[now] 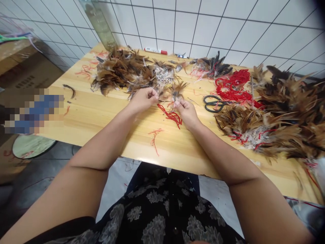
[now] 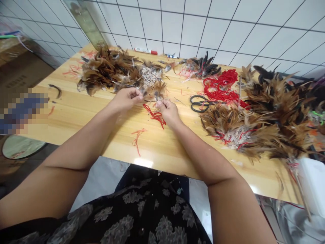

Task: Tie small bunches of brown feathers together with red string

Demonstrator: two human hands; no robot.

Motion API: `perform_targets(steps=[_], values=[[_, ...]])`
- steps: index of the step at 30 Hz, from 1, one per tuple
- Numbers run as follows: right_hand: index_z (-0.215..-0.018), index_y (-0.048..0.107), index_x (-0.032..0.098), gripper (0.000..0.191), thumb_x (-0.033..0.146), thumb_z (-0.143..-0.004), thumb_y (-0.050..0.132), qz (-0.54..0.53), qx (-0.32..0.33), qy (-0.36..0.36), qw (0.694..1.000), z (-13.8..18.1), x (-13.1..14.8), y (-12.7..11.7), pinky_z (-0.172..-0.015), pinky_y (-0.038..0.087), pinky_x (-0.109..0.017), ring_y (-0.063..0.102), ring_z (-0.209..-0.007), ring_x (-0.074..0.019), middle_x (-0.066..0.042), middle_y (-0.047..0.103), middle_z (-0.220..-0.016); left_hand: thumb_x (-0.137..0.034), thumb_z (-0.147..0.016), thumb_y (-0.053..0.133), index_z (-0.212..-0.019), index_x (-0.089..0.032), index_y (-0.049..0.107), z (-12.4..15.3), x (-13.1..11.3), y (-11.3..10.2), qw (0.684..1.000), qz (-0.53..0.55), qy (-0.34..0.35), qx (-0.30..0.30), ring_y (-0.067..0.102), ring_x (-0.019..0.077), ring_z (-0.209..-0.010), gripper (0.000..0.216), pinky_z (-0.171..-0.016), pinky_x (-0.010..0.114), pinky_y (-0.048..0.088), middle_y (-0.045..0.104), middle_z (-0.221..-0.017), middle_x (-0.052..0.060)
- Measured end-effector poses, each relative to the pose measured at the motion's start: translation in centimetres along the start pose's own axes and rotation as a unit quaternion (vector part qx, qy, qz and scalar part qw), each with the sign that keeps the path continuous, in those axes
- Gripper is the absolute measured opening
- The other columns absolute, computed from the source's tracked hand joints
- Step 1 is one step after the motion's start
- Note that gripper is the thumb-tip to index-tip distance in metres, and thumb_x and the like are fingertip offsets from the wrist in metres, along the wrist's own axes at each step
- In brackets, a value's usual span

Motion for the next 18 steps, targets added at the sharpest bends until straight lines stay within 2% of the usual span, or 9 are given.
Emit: perform_targets(steps=[1, 3, 7, 10, 15, 18], values=[[-0.077, 0.066, 0.025, 0.034, 0.039, -0.103, 0.082, -0.001, 0.001, -0.002, 1.0, 0.0, 0.1, 0.0, -0.096, 0.051, -0.033, 0.064, -0.086, -0.0176, 0.002, 0.07, -0.081, 0.0, -0.081, 0.091, -0.071, -0.016, 0.075, 0.0, -0.2, 0.0, 1.0, -0.027, 0.014, -0.004, 0.053, 0.0148, -0.071, 0.025, -0.068, 0.022, 0.038, 0.067, -0.071, -0.001], [-0.076, 0.066, 0.025, 0.037, 0.041, -0.104, 0.086, -0.001, -0.001, -0.005, 1.0, 0.1, 0.2, 0.0, -0.096, 0.052, -0.033, 0.064, -0.088, -0.0181, 0.002, 0.07, -0.081, 0.001, -0.083, 0.089, -0.072, -0.016, 0.077, 0.3, -0.4, 0.3, 1.0, -0.007, 0.013, 0.005, 0.054, 0.0145, -0.07, 0.024, -0.069, 0.023, 0.039, 0.068, -0.071, -0.001], [-0.077, 0.068, 0.024, 0.04, 0.045, -0.105, 0.088, 0.011, -0.002, -0.006, 1.0, -0.1, -0.1, -0.1, -0.097, 0.052, -0.033, 0.066, -0.091, -0.0188, 0.001, 0.071, -0.083, -0.003, -0.089, 0.096, -0.072, -0.016, 0.072, 1.3, -0.8, 1.7, 0.987, 0.151, -0.033, 0.044, 0.052, 0.0112, -0.059, 0.032, -0.062, 0.022, 0.044, 0.063, -0.066, -0.002], [-0.079, 0.069, 0.024, 0.039, 0.046, -0.107, 0.086, 0.019, 0.002, -0.01, 1.0, -0.3, -0.4, -0.2, -0.097, 0.052, -0.033, 0.066, -0.09, -0.0181, 0.002, 0.072, -0.085, -0.007, -0.093, 0.105, -0.073, -0.016, 0.067, 2.0, -1.1, 3.0, 0.968, 0.222, -0.07, 0.093, 0.057, 0.0095, -0.055, 0.044, -0.06, 0.02, 0.047, 0.065, -0.066, -0.001], [-0.082, 0.072, 0.023, 0.036, 0.043, -0.108, 0.085, 0.046, -0.017, -0.008, 0.999, -0.3, -0.7, -0.1, -0.095, 0.053, -0.032, 0.067, -0.089, -0.0173, 0.001, 0.075, -0.087, -0.011, -0.096, 0.109, -0.077, -0.015, 0.065, 2.7, -1.4, 4.0, 0.955, 0.255, -0.085, 0.121, 0.067, 0.0103, -0.059, 0.048, -0.061, 0.019, 0.052, 0.072, -0.072, 0.001], [-0.083, 0.073, 0.023, 0.041, 0.053, -0.106, 0.088, 0.046, -0.011, -0.006, 0.999, -0.1, -0.5, 0.2, -0.095, 0.057, -0.034, 0.071, -0.091, -0.0187, -0.001, 0.079, -0.089, -0.01, -0.097, 0.108, -0.079, -0.015, 0.066, 2.8, -1.4, 4.5, 0.958, 0.254, -0.075, 0.114, 0.068, 0.0106, -0.061, 0.046, -0.061, 0.019, 0.053, 0.073, -0.073, 0.001]])
Point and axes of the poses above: each hand's wrist, its own z-axis away from the middle knuckle, its own y-axis out of the palm, x = y × z, the point moved 5 cm from there along -z, towards the middle knuckle
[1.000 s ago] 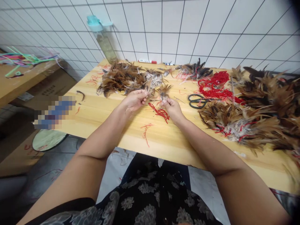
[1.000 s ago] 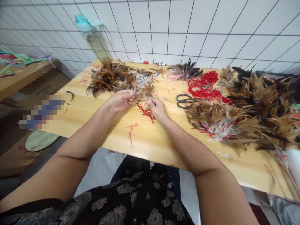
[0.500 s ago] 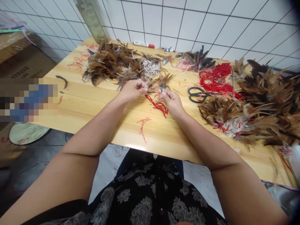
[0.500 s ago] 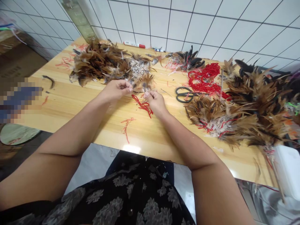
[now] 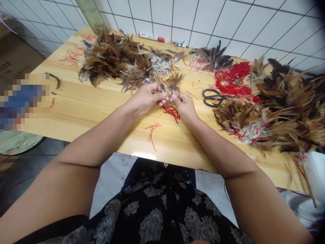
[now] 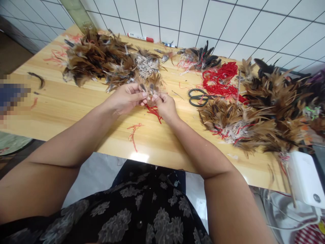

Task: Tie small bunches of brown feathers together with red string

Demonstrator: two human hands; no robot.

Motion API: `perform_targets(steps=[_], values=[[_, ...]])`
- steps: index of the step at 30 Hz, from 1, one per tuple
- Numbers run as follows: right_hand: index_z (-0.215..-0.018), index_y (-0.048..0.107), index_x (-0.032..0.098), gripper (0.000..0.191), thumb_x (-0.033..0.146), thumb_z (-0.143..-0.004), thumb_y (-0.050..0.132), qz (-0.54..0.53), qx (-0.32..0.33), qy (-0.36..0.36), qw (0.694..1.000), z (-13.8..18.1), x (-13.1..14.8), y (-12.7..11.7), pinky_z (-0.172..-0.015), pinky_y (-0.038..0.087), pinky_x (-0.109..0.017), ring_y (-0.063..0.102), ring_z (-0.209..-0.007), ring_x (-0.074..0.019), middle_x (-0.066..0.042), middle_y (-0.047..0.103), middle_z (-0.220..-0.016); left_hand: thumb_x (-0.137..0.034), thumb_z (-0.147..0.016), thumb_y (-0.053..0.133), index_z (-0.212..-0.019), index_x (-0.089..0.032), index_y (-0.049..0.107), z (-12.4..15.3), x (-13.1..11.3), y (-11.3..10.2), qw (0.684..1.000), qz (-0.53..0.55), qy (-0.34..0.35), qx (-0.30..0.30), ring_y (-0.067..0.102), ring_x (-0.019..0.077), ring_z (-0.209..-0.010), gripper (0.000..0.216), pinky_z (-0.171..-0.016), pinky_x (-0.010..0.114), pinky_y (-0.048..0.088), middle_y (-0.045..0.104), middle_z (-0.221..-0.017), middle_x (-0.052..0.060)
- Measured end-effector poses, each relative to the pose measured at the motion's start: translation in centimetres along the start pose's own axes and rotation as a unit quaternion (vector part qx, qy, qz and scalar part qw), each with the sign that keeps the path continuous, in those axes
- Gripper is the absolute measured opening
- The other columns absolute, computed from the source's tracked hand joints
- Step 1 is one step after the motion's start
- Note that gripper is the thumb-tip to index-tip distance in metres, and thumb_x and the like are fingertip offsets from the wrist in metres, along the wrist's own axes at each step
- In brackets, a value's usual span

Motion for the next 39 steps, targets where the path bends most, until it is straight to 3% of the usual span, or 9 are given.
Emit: perform_targets(steps=[4, 10, 16, 22, 26, 33, 39], values=[[-0.083, 0.075, 0.024, 0.052, 0.07, -0.099, 0.092, 0.008, 0.011, 0.009, 1.0, 0.2, 0.2, 0.3, -0.094, 0.063, -0.036, 0.073, -0.091, -0.0209, -0.002, 0.082, -0.088, -0.008, -0.096, 0.106, -0.077, -0.016, 0.066, -0.1, 0.5, 0.3, 1.0, -0.011, 0.017, -0.01, 0.066, 0.0112, -0.062, 0.045, -0.063, 0.02, 0.053, 0.07, -0.07, 0.0], [-0.083, 0.077, 0.024, 0.055, 0.075, -0.095, 0.094, 0.005, 0.033, 0.008, 0.999, 0.1, 0.0, 0.7, -0.098, 0.066, -0.039, 0.078, -0.097, -0.0233, -0.005, 0.084, -0.092, -0.004, -0.092, 0.105, -0.075, -0.017, 0.064, -0.4, 1.0, -0.2, 0.998, -0.033, 0.026, -0.042, 0.06, 0.0111, -0.06, 0.046, -0.061, 0.021, 0.05, 0.067, -0.069, -0.002], [-0.084, 0.08, 0.024, 0.067, 0.088, -0.077, 0.1, -0.002, 0.06, -0.026, 0.998, -0.3, -0.7, 0.7, -0.102, 0.067, -0.043, 0.076, -0.097, -0.0248, -0.005, 0.083, -0.093, -0.009, -0.085, 0.113, -0.079, -0.018, 0.068, -1.3, 1.6, -0.7, 0.998, -0.026, 0.049, -0.006, 0.07, 0.016, -0.068, 0.046, -0.069, 0.026, 0.057, 0.071, -0.074, -0.002], [-0.081, 0.078, 0.023, 0.054, 0.073, -0.093, 0.096, 0.055, 0.062, -0.07, 0.994, -0.7, -1.3, 0.1, -0.104, 0.062, -0.042, 0.071, -0.096, -0.0236, -0.003, 0.075, -0.09, -0.021, -0.076, 0.123, -0.081, -0.019, 0.067, -1.4, 1.5, -0.9, 0.996, -0.019, 0.072, 0.04, 0.071, 0.0148, -0.065, 0.056, -0.066, 0.024, 0.058, 0.071, -0.072, -0.003], [-0.084, 0.076, 0.024, 0.048, 0.066, -0.105, 0.086, 0.085, 0.065, -0.081, 0.991, -0.7, -1.4, -0.2, -0.106, 0.06, -0.042, 0.07, -0.098, -0.0237, -0.004, 0.075, -0.093, -0.023, -0.086, 0.117, -0.086, -0.019, 0.069, -0.7, 0.8, -0.6, 0.996, -0.029, 0.077, 0.034, 0.073, 0.0149, -0.065, 0.048, -0.065, 0.024, 0.059, 0.076, -0.076, 0.0], [-0.086, 0.076, 0.024, 0.055, 0.077, -0.102, 0.084, 0.109, 0.083, -0.102, 0.985, -0.6, -1.1, 0.1, -0.104, 0.059, -0.042, 0.071, -0.098, -0.0248, -0.005, 0.079, -0.094, -0.012, -0.088, 0.103, -0.077, -0.019, 0.069, -1.3, 1.2, -0.9, 0.992, -0.07, 0.099, 0.032, 0.072, 0.0166, -0.065, 0.036, -0.065, 0.026, 0.06, 0.07, -0.067, -0.001], [-0.089, 0.078, 0.024, 0.059, 0.082, -0.101, 0.083, 0.082, 0.081, -0.1, 0.988, -0.6, -1.2, 0.2, -0.104, 0.06, -0.042, 0.072, -0.097, -0.0243, -0.005, 0.08, -0.096, -0.019, -0.092, 0.103, -0.082, -0.02, 0.072, -1.6, 1.0, -1.8, 0.983, -0.136, 0.122, 0.009, 0.076, 0.02, -0.073, 0.033, -0.072, 0.03, 0.064, 0.074, -0.076, 0.001]])
Point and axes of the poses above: each hand's wrist, its own z-axis away from the middle knuckle, its own y-axis out of the palm, x = y × z, the point moved 5 cm from there along -z, towards the middle knuckle
